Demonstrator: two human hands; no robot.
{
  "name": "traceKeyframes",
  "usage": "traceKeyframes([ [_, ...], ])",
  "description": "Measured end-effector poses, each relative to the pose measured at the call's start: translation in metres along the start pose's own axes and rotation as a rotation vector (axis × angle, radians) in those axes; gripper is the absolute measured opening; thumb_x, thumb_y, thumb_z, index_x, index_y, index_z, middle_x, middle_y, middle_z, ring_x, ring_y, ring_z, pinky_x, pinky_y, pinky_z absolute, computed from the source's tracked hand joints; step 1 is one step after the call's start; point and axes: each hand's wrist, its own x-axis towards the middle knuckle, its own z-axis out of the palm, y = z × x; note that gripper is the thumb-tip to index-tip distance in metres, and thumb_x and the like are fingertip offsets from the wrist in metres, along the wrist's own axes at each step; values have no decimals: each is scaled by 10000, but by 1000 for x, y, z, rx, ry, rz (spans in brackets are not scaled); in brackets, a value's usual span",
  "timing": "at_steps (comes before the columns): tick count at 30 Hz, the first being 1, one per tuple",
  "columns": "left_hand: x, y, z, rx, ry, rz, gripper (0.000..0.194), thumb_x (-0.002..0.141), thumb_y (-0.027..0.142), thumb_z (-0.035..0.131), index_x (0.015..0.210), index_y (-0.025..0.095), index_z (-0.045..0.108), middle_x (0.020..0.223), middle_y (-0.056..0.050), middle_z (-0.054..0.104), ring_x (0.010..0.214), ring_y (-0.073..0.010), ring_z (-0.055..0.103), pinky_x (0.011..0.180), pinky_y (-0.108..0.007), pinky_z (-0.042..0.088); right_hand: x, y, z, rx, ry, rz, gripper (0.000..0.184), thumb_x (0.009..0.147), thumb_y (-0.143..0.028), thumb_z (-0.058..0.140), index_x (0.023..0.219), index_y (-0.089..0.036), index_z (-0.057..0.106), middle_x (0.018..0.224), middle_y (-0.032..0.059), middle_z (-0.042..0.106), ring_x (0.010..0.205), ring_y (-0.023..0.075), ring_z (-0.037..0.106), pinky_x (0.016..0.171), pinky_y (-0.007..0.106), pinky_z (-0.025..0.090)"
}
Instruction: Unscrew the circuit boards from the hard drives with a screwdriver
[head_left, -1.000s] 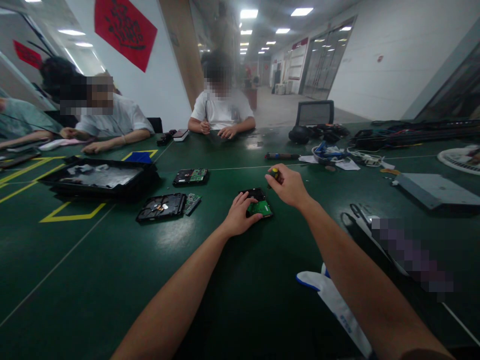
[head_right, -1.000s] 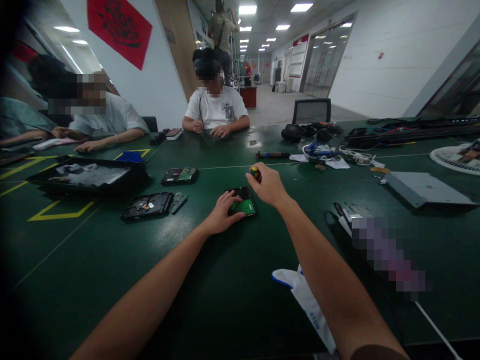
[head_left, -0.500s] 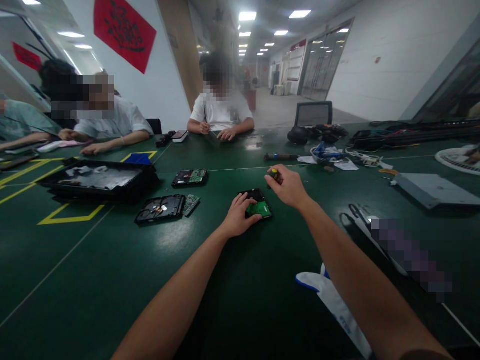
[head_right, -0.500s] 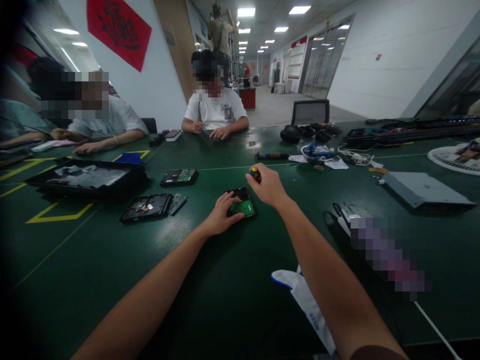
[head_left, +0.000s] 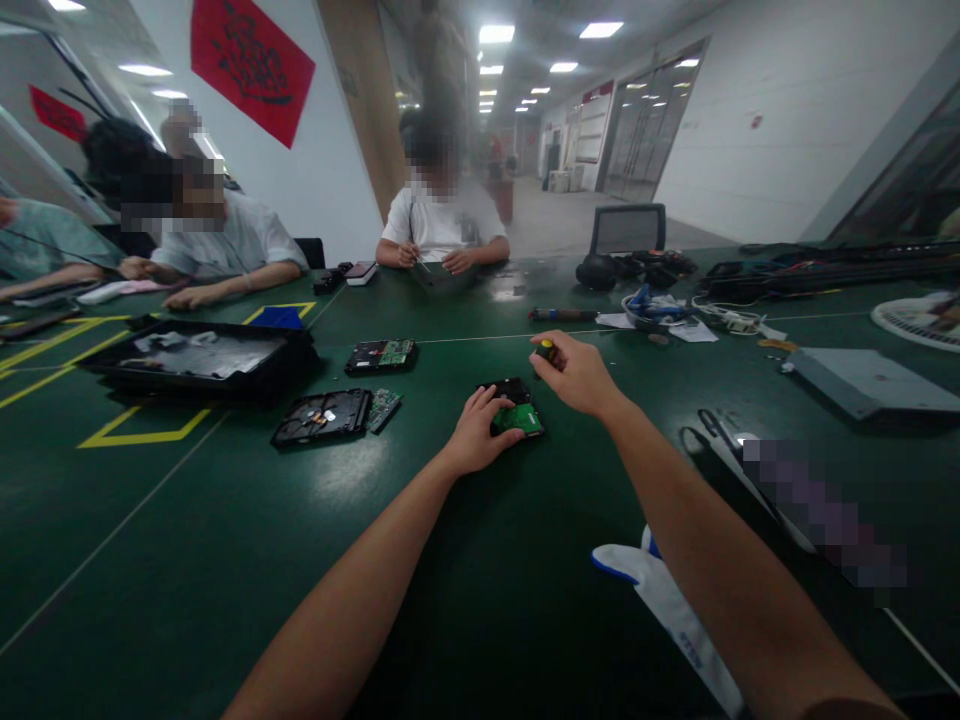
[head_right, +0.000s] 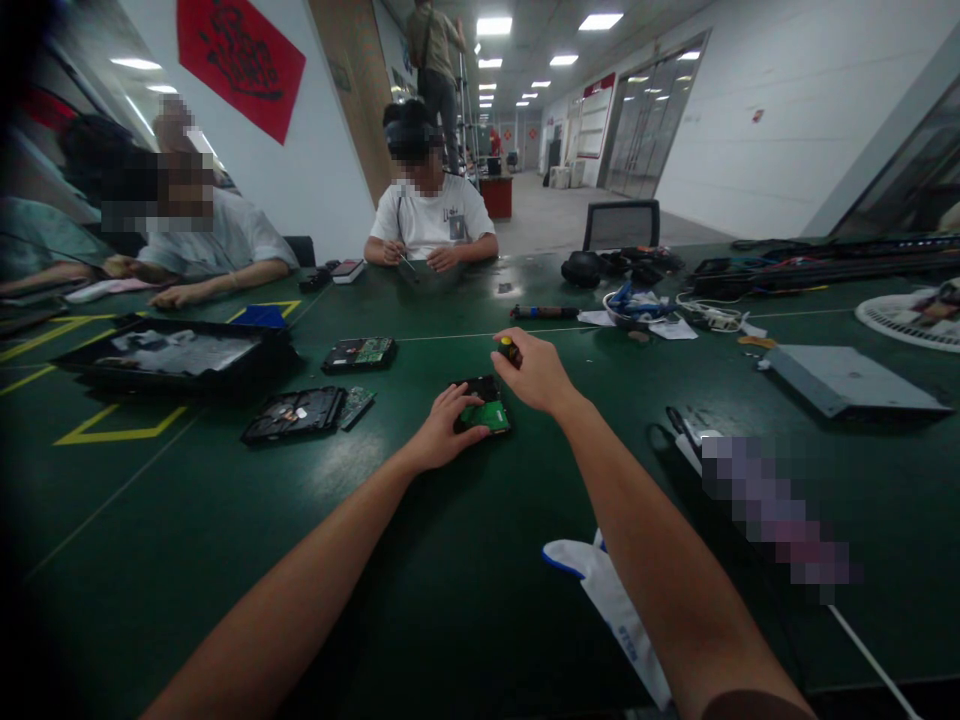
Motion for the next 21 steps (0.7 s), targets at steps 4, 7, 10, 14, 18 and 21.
traceKeyframes([
  [4,0,1,-1,-8,-6,-5,575,887,512,744,1377,240,617,1687,-145,339,1614,-356,155,1280,-575,203,1,1,-2,38,-29,20,332,918,-370,638,1191,-191,701,830,47,682,739,198,601,706,328,455],
  [7,0,4,-2,-14,2,-9,560,883,494,754,1363,236,623,1682,-145,350,1612,-359,163,1280,-574,204,2,2,-2,62,-35,44,340,909,-365,648,1198,-196,708,835,47,677,724,193,598,703,331,463],
  [10,0,7,-3,-17,9,-19,540,881,470,761,1347,233,627,1672,-143,370,1609,-360,175,1281,-576,204,2,3,-2,87,-38,70,340,903,-376,660,1193,-206,713,843,46,676,716,189,601,698,331,471],
  [14,0,8,-3,-28,8,-21,534,876,453,771,1336,220,633,1663,-158,382,1607,-367,178,1282,-578,196,3,5,-2,124,-50,75,339,891,-359,669,1197,-219,715,915,56,703,739,190,623,701,331,496],
  [18,0,6,0,-43,31,-20,541,857,444,793,1327,228,637,1662,-157,384,1605,-364,189,1278,-586,205,3,8,-3,200,-92,66,356,868,-295,673,1219,-242,707,1026,61,728,777,190,658,722,334,533],
  [21,0,5,1,-38,41,-12,543,855,445,793,1329,232,634,1664,-148,384,1608,-356,185,1279,-580,210,2,6,-5,240,-114,82,368,873,-297,672,1237,-248,700,984,50,732,738,185,658,693,331,541],
])
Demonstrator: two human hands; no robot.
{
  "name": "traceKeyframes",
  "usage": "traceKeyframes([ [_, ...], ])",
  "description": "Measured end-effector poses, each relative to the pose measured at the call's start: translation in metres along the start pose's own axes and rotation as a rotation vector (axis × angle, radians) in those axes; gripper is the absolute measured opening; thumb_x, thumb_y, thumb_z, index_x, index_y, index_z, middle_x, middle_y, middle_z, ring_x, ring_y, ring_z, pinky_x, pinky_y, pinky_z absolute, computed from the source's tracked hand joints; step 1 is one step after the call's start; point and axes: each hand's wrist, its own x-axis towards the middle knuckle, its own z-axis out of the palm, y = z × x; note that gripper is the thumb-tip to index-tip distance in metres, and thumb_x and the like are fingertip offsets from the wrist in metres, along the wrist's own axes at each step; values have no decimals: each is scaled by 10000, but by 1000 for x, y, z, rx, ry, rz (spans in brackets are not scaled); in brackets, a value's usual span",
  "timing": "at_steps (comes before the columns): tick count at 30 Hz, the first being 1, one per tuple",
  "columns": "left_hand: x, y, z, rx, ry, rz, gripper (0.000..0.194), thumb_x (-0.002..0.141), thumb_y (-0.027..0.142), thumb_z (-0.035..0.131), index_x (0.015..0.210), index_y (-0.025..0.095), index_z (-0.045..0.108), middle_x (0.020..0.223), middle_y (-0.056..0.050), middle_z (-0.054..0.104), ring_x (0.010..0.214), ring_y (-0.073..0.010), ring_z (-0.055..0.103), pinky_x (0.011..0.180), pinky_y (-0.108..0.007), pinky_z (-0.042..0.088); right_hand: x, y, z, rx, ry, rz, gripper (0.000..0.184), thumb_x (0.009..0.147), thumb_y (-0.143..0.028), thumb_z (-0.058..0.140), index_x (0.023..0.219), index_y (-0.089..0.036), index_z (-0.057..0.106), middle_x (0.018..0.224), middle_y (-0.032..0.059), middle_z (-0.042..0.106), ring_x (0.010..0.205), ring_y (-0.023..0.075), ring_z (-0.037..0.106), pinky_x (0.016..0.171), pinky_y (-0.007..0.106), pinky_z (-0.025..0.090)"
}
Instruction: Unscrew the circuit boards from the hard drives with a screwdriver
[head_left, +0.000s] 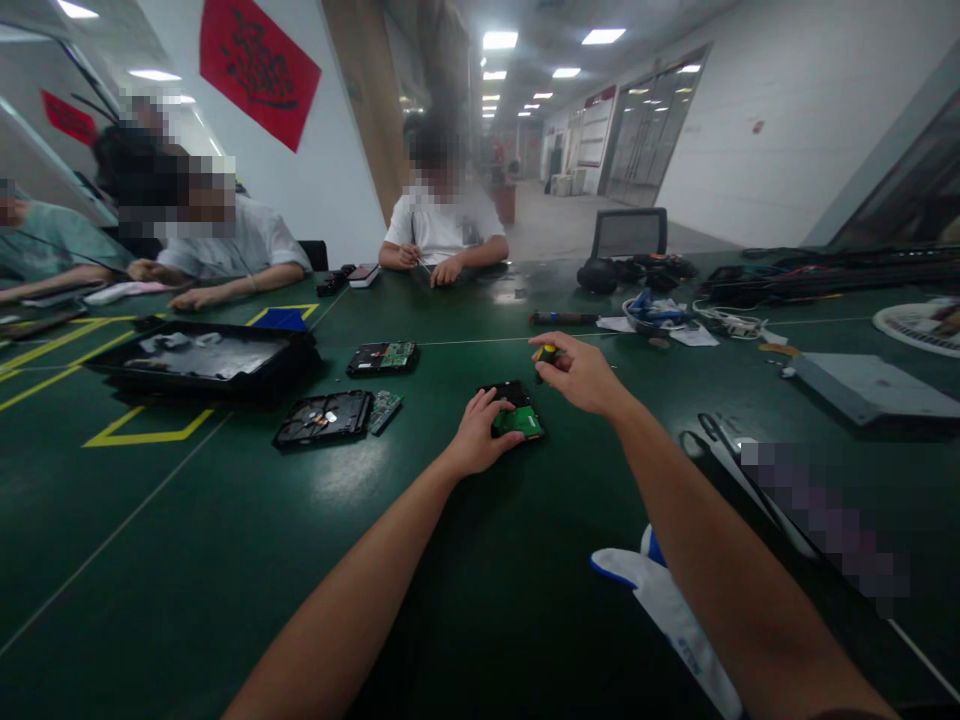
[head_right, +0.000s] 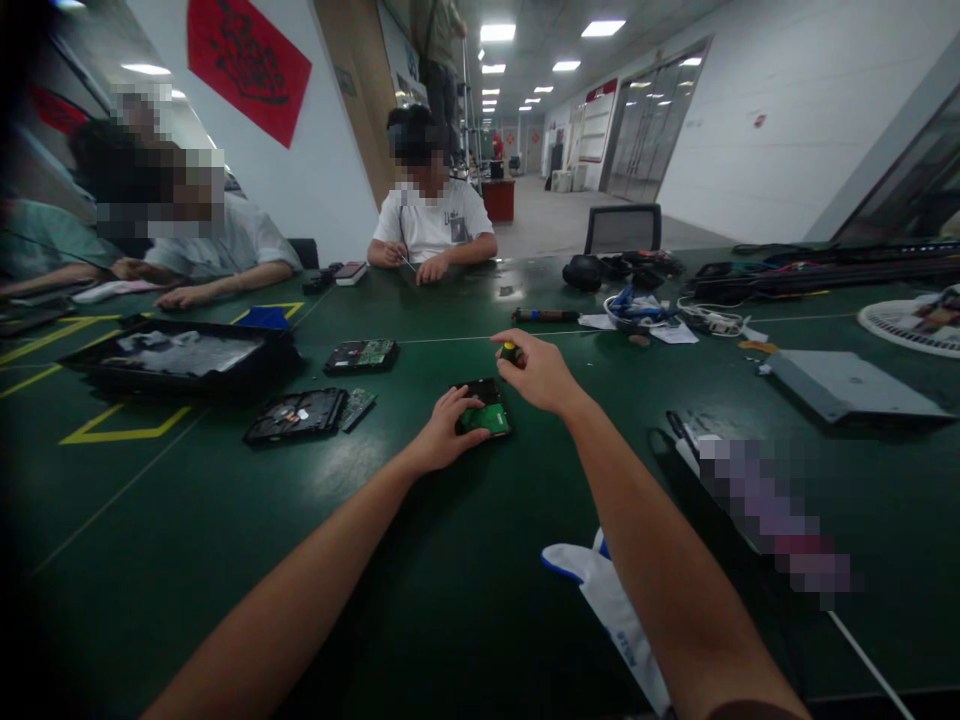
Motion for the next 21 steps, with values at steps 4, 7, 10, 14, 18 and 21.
traceKeyframes([
  [4,2,0,-1,21,-20,7,537,863,451,782,1325,221,634,1627,-165,434,1601,-356,209,1280,-577,205,-1,-7,-2,45,-32,43,343,935,-373,626,1243,-243,705,813,22,708,668,177,650,647,318,531],
  [7,3,1,-2,26,-30,20,510,864,446,781,1296,210,645,1577,-172,494,1594,-347,239,1286,-566,195,1,-11,-3,111,-55,94,363,995,-386,517,1258,-225,709,750,25,699,624,168,646,606,302,509],
  [10,2,2,-1,21,-9,3,506,858,435,789,1290,214,648,1606,-170,456,1598,-350,221,1282,-567,203,2,-11,-3,146,-48,92,351,1000,-376,495,1218,-225,723,919,52,752,610,143,630,594,296,493],
  [14,1,4,-1,9,-3,-23,518,848,415,804,1303,229,643,1646,-162,399,1601,-358,206,1268,-590,224,3,-9,-1,81,-2,48,287,946,-431,609,1078,-210,735,985,59,757,700,159,636,631,294,494],
  [18,1,5,-2,2,-12,-20,509,852,412,802,1303,233,645,1651,-162,392,1599,-361,208,1262,-604,227,1,-7,1,94,64,90,262,904,-447,654,1002,-208,699,946,57,752,726,172,646,607,287,500],
  [21,0,6,-4,2,-12,-27,506,852,413,803,1301,238,648,1653,-158,389,1599,-361,209,1261,-607,229,1,-10,1,138,28,95,268,917,-475,640,988,-222,694,991,56,761,645,146,618,564,283,495],
])
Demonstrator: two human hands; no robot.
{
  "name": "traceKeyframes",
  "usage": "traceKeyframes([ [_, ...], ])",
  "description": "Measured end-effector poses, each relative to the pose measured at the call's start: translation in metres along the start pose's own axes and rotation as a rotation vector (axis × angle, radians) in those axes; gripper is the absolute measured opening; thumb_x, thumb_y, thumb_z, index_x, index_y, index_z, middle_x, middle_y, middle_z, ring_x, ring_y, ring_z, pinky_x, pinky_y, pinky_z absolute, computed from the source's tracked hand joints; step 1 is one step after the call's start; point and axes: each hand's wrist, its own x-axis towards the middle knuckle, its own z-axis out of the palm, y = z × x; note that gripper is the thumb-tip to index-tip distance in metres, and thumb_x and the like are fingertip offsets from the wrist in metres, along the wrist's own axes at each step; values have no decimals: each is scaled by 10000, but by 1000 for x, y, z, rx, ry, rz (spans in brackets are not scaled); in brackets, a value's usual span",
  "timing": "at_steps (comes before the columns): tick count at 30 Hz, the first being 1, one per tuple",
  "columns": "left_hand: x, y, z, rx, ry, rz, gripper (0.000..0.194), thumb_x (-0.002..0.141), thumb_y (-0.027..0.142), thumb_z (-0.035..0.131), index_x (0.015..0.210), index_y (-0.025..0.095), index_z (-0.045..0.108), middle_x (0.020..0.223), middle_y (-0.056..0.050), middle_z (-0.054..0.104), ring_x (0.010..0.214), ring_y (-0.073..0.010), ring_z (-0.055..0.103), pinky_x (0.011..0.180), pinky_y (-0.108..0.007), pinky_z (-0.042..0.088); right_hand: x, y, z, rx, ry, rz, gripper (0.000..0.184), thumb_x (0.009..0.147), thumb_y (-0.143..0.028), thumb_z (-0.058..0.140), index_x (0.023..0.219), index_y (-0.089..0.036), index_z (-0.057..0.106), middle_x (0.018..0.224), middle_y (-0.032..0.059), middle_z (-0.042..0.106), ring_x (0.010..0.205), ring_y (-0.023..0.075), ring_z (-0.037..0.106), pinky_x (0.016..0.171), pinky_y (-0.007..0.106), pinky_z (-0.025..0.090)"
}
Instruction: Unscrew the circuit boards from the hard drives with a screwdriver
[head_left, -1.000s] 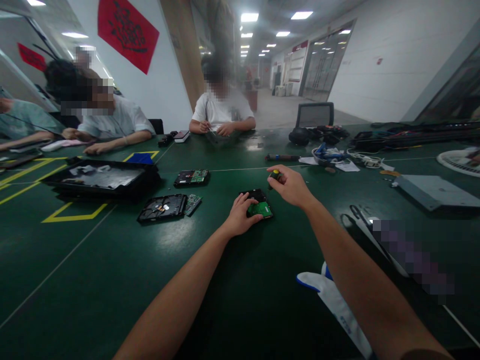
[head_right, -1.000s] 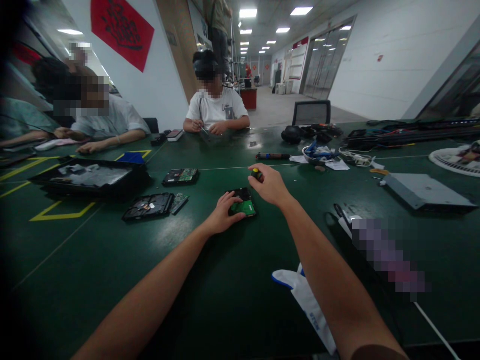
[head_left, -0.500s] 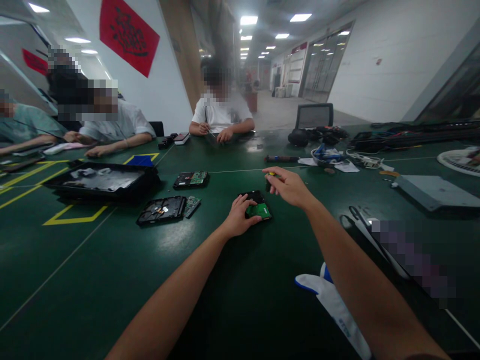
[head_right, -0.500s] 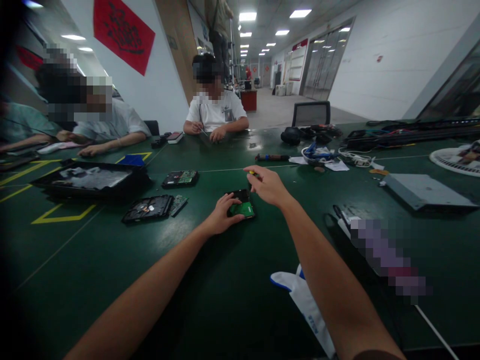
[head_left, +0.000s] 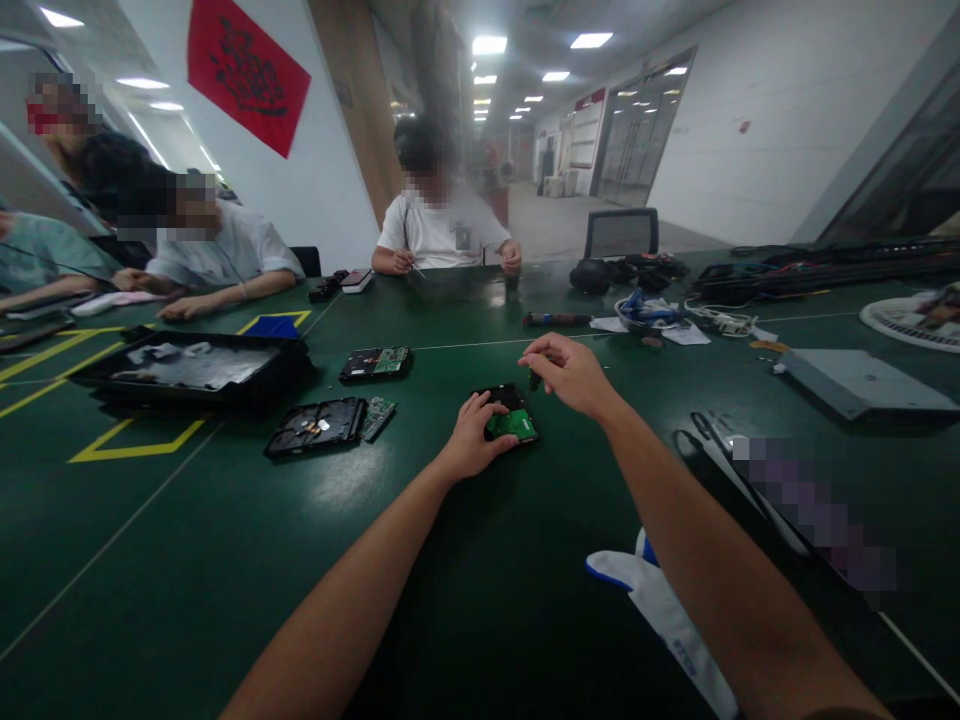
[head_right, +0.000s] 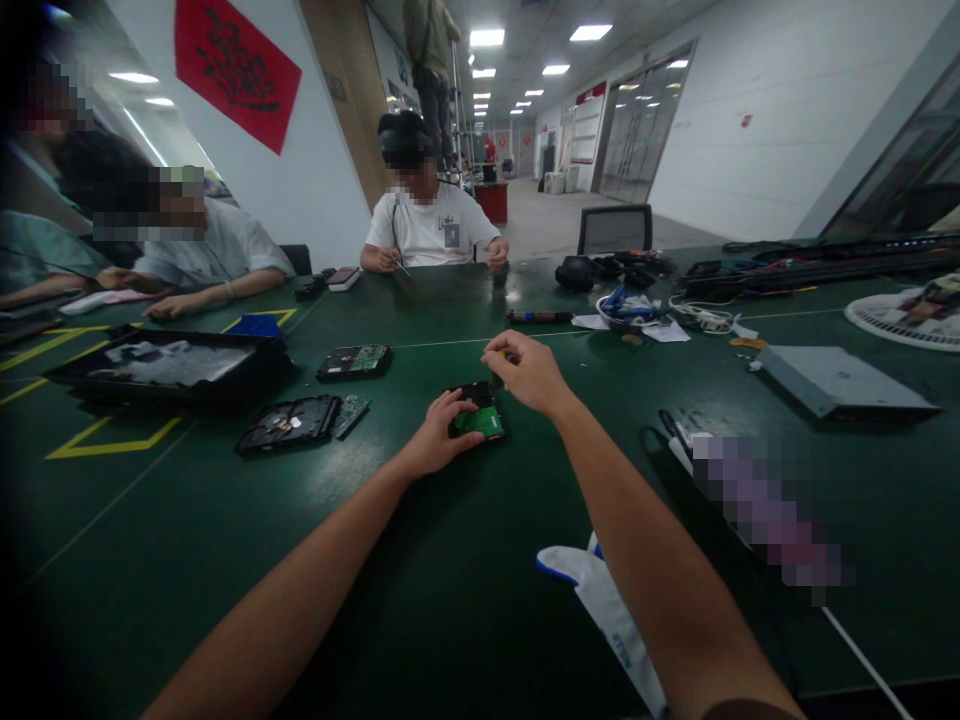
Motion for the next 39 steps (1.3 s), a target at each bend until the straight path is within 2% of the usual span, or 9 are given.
traceKeyframes([
  [6,1,-2,2,0,-1,-1,525,850,413,806,1316,234,642,1653,-161,388,1598,-359,212,1263,-597,230,-1,-6,2,88,-100,18,380,995,-514,513,1115,-223,726,980,54,754,589,133,617,535,285,471],
  [10,2,-5,3,-1,0,-1,535,848,425,806,1319,233,641,1653,-164,387,1599,-361,205,1264,-596,224,1,-2,1,-45,-31,-46,328,962,-497,581,1009,-220,752,936,39,743,647,140,608,598,287,470],
  [14,2,-6,3,2,-4,-2,545,843,438,808,1322,240,640,1654,-154,386,1601,-359,201,1266,-596,224,2,2,0,-38,47,18,284,941,-469,608,895,-204,698,828,21,714,582,129,603,565,281,466],
  [19,2,-6,3,-5,-7,-8,545,843,452,806,1321,248,642,1661,-148,378,1603,-365,190,1263,-608,224,2,2,0,55,-14,32,334,986,-523,546,976,-220,687,993,49,757,503,98,585,482,274,444],
  [25,2,-7,4,-7,-3,-6,536,839,454,808,1307,247,648,1656,-151,387,1601,-368,198,1264,-608,224,2,1,2,66,-73,34,398,1016,-518,488,1085,-218,740,802,41,729,569,151,639,538,296,487],
  [29,2,-5,3,-11,-2,-2,541,835,449,813,1309,247,646,1655,-148,389,1598,-373,206,1263,-611,227,1,-1,-1,-99,-9,-52,355,988,-508,552,966,-222,761,855,37,746,645,155,651,607,297,493],
  [33,1,-3,2,-11,1,9,552,844,450,804,1319,219,646,1649,-179,386,1598,-366,209,1270,-580,227,1,0,0,-116,73,34,350,962,-526,596,874,-202,695,768,34,729,578,148,644,566,284,487],
  [37,1,-5,3,-11,5,7,547,837,440,812,1314,231,649,1647,-166,392,1599,-359,212,1268,-585,231,2,2,3,-11,43,35,342,983,-540,561,968,-215,666,978,59,777,513,106,623,478,249,460],
  [39,1,-6,3,-9,4,2,543,834,439,815,1312,243,648,1648,-151,395,1599,-355,212,1264,-592,235,3,3,4,42,3,24,394,998,-579,522,1000,-218,679,1007,65,777,521,106,636,457,241,464],
])
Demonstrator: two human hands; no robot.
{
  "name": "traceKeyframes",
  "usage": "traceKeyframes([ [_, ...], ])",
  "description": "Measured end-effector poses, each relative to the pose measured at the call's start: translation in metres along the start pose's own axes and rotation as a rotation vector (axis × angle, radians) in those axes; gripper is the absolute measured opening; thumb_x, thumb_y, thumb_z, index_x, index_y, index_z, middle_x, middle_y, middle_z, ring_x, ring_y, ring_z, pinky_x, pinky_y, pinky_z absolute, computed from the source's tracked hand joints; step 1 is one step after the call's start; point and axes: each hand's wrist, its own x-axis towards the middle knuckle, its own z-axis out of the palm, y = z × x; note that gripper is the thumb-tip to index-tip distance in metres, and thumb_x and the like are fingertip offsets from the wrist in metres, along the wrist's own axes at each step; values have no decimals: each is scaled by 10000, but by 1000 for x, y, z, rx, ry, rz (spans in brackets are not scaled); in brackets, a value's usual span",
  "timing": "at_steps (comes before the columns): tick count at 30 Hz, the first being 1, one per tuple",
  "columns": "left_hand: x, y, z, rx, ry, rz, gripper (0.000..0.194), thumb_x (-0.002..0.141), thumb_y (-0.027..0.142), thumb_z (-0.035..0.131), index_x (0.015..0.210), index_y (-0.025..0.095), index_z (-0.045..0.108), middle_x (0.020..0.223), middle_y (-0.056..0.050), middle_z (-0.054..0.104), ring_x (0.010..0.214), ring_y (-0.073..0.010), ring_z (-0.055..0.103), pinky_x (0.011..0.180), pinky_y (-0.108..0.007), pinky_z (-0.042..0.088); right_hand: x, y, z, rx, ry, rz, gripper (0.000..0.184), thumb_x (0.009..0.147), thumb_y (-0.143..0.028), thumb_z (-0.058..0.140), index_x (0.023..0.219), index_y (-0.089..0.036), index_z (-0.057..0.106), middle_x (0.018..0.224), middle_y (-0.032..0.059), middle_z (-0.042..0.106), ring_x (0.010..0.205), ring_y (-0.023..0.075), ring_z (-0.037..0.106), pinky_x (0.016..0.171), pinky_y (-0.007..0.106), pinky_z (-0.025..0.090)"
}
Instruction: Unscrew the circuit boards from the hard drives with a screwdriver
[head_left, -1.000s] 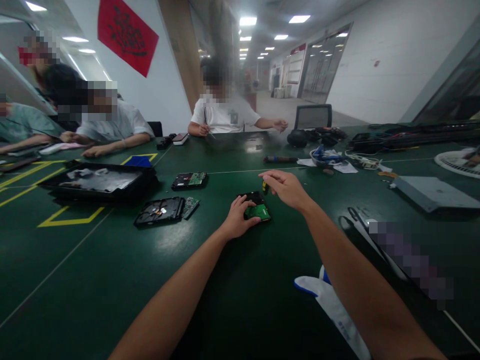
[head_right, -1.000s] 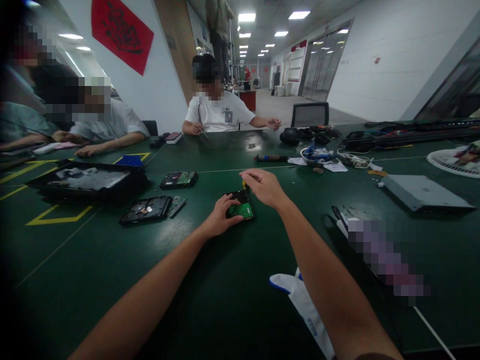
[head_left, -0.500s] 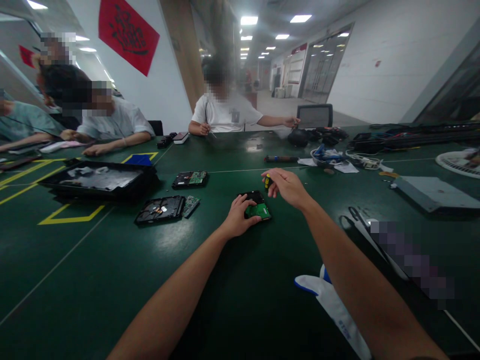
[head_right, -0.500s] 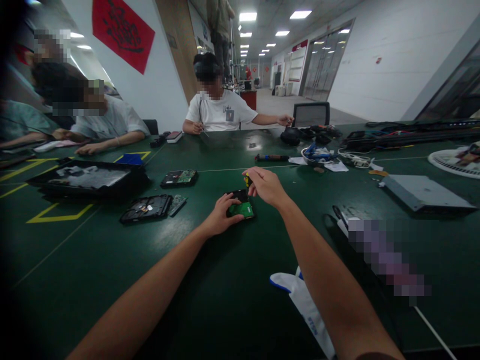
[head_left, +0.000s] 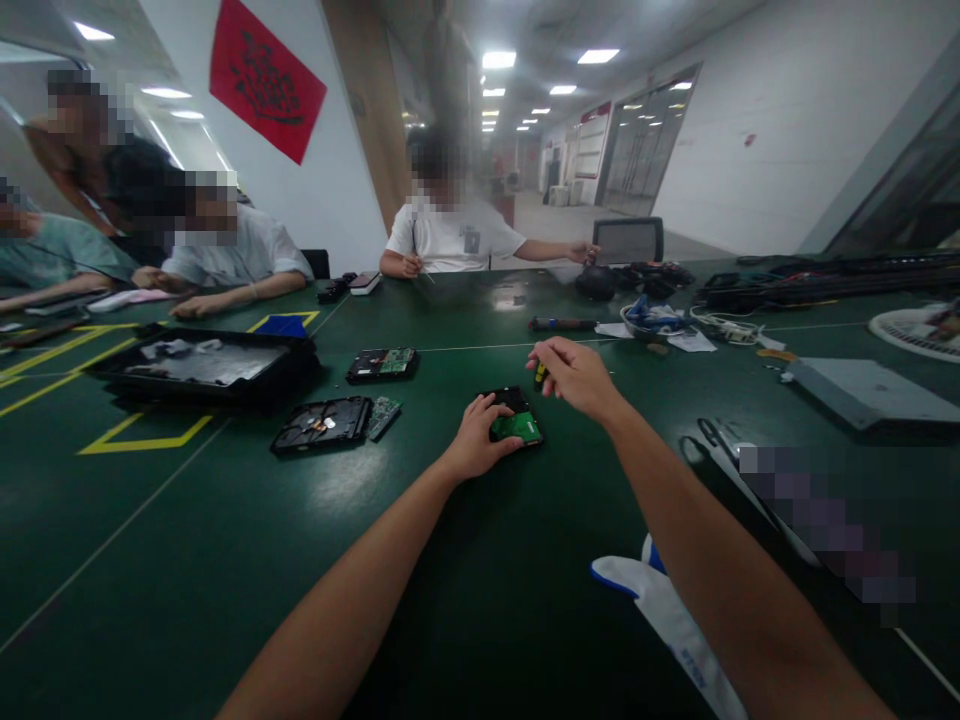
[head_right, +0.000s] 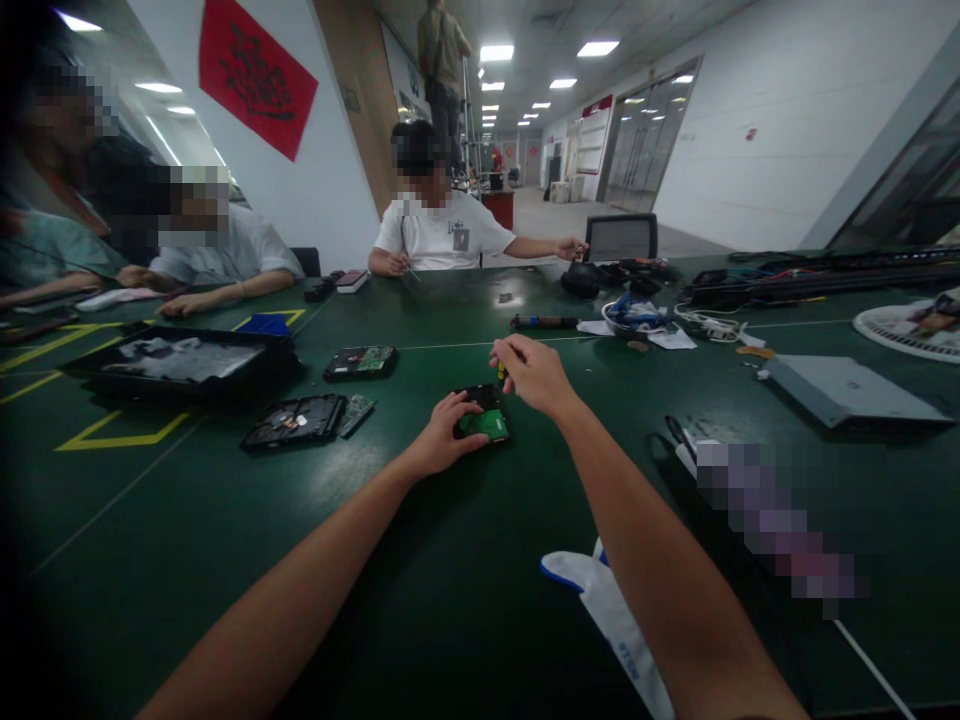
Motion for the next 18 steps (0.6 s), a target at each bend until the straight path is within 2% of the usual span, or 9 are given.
traceKeyframes([
  [4,0,0,0,-1,-2,-4,534,833,437,814,1306,248,653,1650,-151,395,1594,-367,222,1254,-613,245,-1,-1,0,79,-79,38,442,1011,-581,490,1088,-207,710,757,45,738,557,162,686,510,275,531],
  [7,0,2,-1,-3,-2,0,523,831,428,816,1296,245,661,1646,-158,400,1591,-374,229,1256,-608,246,-2,-4,-3,11,-107,20,394,1004,-532,516,1075,-214,736,640,15,687,568,179,684,543,291,523],
  [10,0,3,-2,-8,-1,-4,519,833,429,814,1293,243,662,1646,-159,397,1591,-374,227,1260,-598,244,-3,-6,-5,-141,-22,-44,353,979,-520,572,911,-213,733,670,12,698,597,165,674,598,293,503],
  [12,0,4,-2,-11,-1,-1,519,833,431,815,1289,238,661,1641,-164,404,1592,-371,225,1260,-595,245,-3,-8,-5,-199,51,-38,347,967,-511,593,840,-206,699,649,8,689,599,166,673,621,298,500],
  [15,0,4,-2,-11,2,12,517,832,430,819,1284,237,660,1631,-165,420,1590,-369,234,1262,-593,243,-4,-8,-3,-185,89,-10,306,976,-471,579,866,-206,686,696,11,716,536,149,652,590,296,500],
  [18,0,3,-2,-3,7,14,515,828,434,823,1278,242,660,1629,-151,427,1586,-365,248,1267,-588,237,-3,-6,-2,-86,29,-32,317,1004,-495,535,986,-223,697,967,42,775,512,116,641,533,284,495],
])
